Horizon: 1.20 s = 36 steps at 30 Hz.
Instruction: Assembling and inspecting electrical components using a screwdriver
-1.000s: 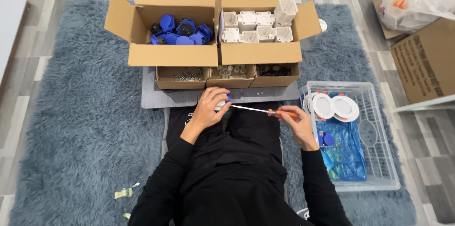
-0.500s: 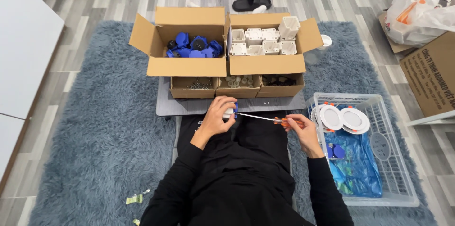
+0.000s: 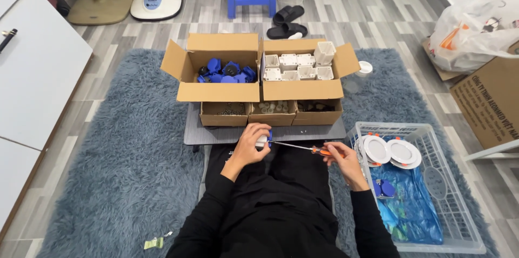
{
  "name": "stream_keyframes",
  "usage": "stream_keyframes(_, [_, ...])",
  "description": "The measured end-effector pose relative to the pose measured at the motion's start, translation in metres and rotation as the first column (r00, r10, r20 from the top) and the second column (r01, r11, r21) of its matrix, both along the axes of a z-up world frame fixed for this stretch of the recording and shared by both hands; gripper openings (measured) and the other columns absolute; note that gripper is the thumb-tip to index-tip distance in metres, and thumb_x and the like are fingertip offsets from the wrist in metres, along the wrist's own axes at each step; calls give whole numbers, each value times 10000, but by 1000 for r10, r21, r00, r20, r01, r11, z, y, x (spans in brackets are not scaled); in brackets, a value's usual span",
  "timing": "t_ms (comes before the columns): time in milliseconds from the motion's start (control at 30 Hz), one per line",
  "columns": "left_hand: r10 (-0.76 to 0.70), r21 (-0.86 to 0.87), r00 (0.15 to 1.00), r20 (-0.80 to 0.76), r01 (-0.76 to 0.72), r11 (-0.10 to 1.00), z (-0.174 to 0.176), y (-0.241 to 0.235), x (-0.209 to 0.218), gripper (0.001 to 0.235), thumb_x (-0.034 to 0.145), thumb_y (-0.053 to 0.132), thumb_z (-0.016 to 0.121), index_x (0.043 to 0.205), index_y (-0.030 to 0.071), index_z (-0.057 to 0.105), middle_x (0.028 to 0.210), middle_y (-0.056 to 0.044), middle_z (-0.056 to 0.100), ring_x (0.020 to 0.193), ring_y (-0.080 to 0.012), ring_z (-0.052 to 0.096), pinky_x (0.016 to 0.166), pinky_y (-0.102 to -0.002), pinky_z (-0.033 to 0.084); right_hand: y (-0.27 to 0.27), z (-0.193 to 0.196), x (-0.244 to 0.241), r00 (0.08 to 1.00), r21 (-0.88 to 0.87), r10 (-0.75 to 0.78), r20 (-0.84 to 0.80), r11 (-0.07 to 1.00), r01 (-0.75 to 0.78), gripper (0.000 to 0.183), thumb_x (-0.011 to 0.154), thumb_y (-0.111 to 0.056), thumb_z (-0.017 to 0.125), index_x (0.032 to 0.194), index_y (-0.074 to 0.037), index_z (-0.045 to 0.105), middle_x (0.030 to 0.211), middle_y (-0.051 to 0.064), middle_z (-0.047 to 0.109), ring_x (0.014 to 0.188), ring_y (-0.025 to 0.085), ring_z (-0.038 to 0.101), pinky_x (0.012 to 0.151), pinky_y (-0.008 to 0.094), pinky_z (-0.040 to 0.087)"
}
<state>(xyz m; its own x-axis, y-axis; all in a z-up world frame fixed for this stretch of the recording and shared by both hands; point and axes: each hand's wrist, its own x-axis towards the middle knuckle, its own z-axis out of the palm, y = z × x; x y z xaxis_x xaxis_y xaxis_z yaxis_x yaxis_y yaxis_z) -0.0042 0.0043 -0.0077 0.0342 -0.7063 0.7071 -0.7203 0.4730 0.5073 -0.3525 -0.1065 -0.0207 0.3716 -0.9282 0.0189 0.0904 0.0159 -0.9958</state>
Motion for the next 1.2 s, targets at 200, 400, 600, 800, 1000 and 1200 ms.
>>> stream_keyframes(200, [-9, -17, 1000, -19, 8, 1000, 1, 1, 0, 244, 804, 193, 769, 1042, 175, 717, 1254, -32, 762, 1183, -336, 685, 1021, -461, 567, 3, -1, -2, 999, -29, 1, 48, 1000, 0, 318, 1008, -40, 744, 1314, 46, 759, 1156, 258, 812, 934, 331, 815, 850, 427, 667])
stream_keyframes(400, [-17, -25, 1000, -5, 17, 1000, 0, -4, 2, 247, 808, 192, 775, 1048, 173, 721, 1252, -43, 763, 1167, -351, 690, 1007, -479, 575, -1, -3, 1, 977, 6, -31, -211, 999, 33, 324, 1153, -258, 612, 1131, -6, 815, 559, 230, 662, 343, 254, 601, 350, 282, 489])
stream_keyframes(600, [-28, -41, 1000, -12, 27, 999, -8, -6, 2, 248, 810, 167, 776, 1052, 156, 722, 1269, -66, 758, 1179, -370, 682, 1022, -488, 565, 4, -18, -1, 997, -103, -73, -12, 992, 71, 171, 1015, -80, 778, 1157, 10, 810, 911, 246, 816, 673, 233, 779, 576, 294, 624])
stream_keyframes(800, [-15, -31, 1000, -23, 15, 999, -5, -5, 2, 262, 798, 180, 794, 1051, 170, 725, 1268, -39, 763, 1177, -346, 688, 1022, -476, 569, 8, -23, -2, 999, -144, -36, -2, 989, 35, 340, 928, -53, 845, 1255, 24, 792, 1292, 176, 756, 1107, 262, 762, 947, 384, 630])
stream_keyframes(1000, [-16, -32, 1000, -24, 15, 999, -7, -6, 3, 247, 818, 209, 794, 1055, 180, 730, 1276, -29, 761, 1181, -336, 683, 1023, -465, 562, 3, -26, -1, 999, -24, -37, -8, 999, 37, 192, 1112, -96, 667, 1180, 42, 782, 956, 261, 791, 605, 242, 753, 504, 308, 638])
stream_keyframes(1200, [-19, -28, 1000, -24, 19, 999, -6, -6, 3, 246, 824, 216, 806, 1054, 187, 723, 1281, -21, 758, 1184, -329, 684, 1016, -461, 560, 2, -27, -9, 990, -63, -54, 131, 996, 63, 205, 1001, -7, 772, 1185, 81, 756, 1204, 272, 755, 960, 314, 791, 828, 412, 680])
